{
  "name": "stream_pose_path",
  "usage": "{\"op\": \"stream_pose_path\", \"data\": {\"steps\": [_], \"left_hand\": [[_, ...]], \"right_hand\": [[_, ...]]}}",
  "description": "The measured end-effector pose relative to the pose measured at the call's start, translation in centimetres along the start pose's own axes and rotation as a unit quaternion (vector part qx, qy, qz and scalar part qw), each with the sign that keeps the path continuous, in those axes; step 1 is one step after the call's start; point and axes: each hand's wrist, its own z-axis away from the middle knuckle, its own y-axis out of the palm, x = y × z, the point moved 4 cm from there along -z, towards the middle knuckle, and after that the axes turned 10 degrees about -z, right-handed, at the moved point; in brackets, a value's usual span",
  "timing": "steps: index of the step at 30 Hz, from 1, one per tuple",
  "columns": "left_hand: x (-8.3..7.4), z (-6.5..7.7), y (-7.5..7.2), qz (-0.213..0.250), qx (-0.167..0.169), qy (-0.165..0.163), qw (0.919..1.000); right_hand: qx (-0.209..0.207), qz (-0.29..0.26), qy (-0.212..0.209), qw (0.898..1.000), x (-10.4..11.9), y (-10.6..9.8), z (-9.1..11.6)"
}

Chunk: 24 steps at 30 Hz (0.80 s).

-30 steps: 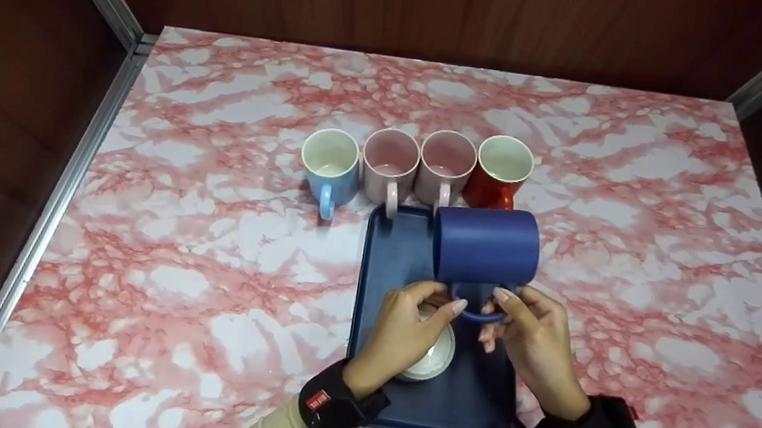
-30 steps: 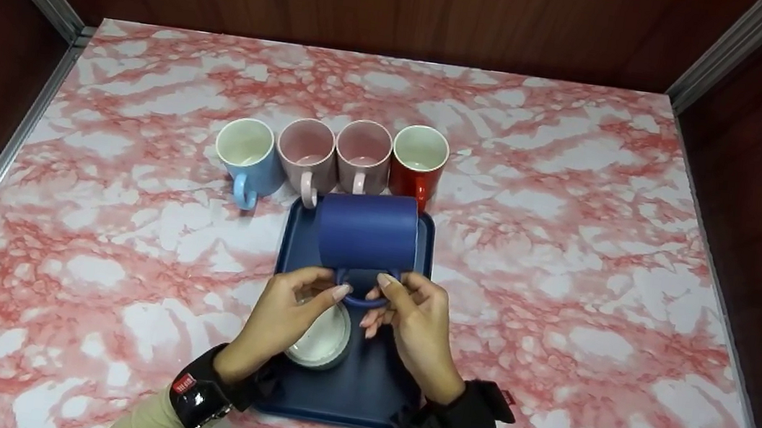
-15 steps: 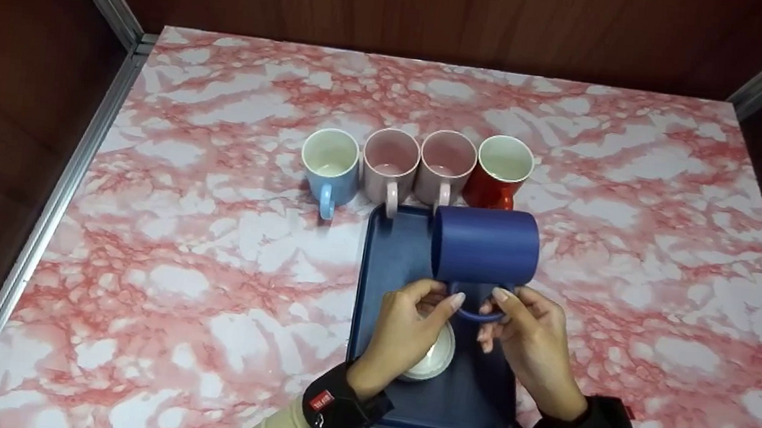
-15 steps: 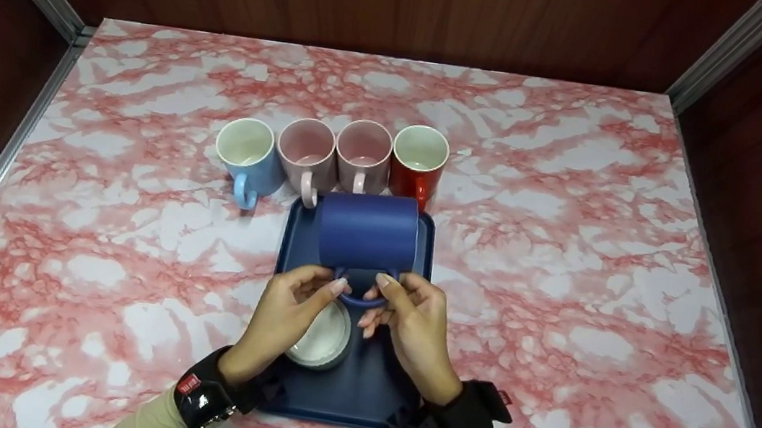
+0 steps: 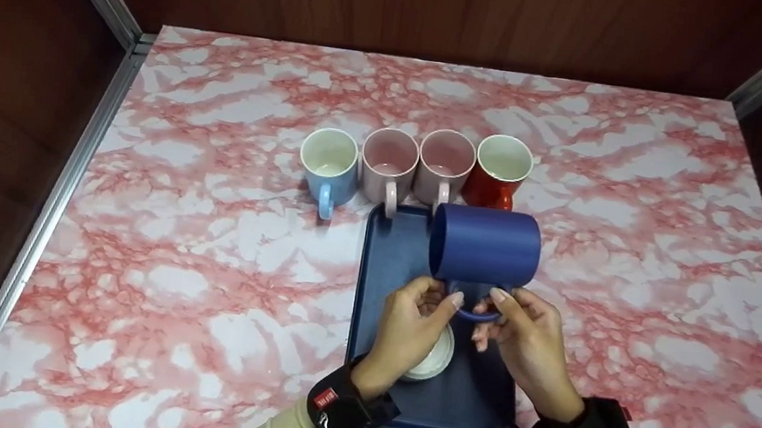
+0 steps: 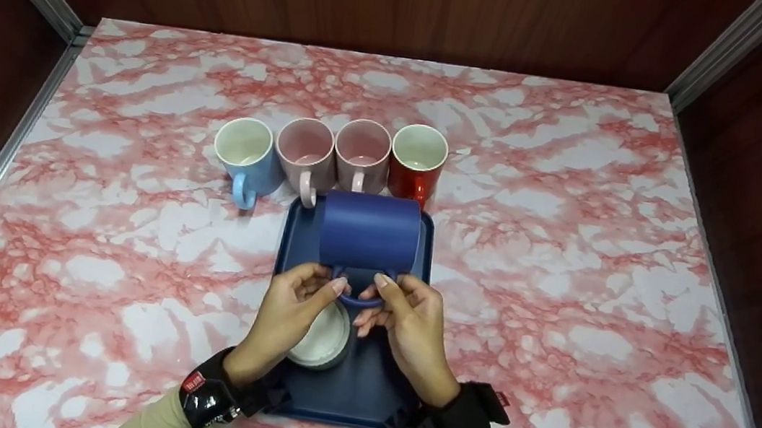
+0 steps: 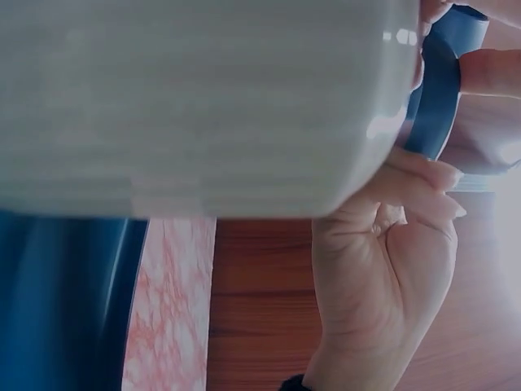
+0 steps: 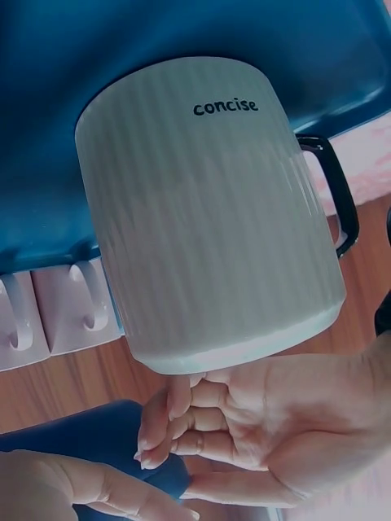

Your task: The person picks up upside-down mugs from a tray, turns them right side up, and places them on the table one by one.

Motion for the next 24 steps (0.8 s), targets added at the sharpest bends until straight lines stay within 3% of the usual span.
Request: {"op": "stream_pose_path", "data": {"steps": [6, 10, 13, 17, 21, 24], "left_hand": [[0.1, 0.1, 0.3, 0.051, 0.001, -0.029, 0.9983], [0.2, 0.1, 0.6, 0.11, 0.017, -0.049, 0.9926], [0.4, 0.0, 0.9, 0.175, 0.032, -0.073, 0.9813], [0.4, 0.2, 1.2, 0.262, 0.054, -0.092, 0.959], [0.0, 0.2, 1.4, 0.317, 0.076, -0.084, 0.9417], [0.0, 0.2, 1.5, 0.335, 0.081, -0.089, 0.9346]], "right_hand": [[-0.006, 0.011, 0.022, 1.0, -0.4, -0.3, 0.0], [-0.008, 0.02, 0.031, 0.999, -0.6, -0.5, 0.0], [-0.005, 0.03, 0.029, 0.999, -0.6, -0.6, 0.0], [0.006, 0.039, 0.034, 0.999, -0.7, -0.6, -0.1], [0.011, 0.046, 0.044, 0.998, -0.9, -0.6, 0.0], [0.006, 0.053, 0.049, 0.997, -1.0, -0.7, 0.0]]}}
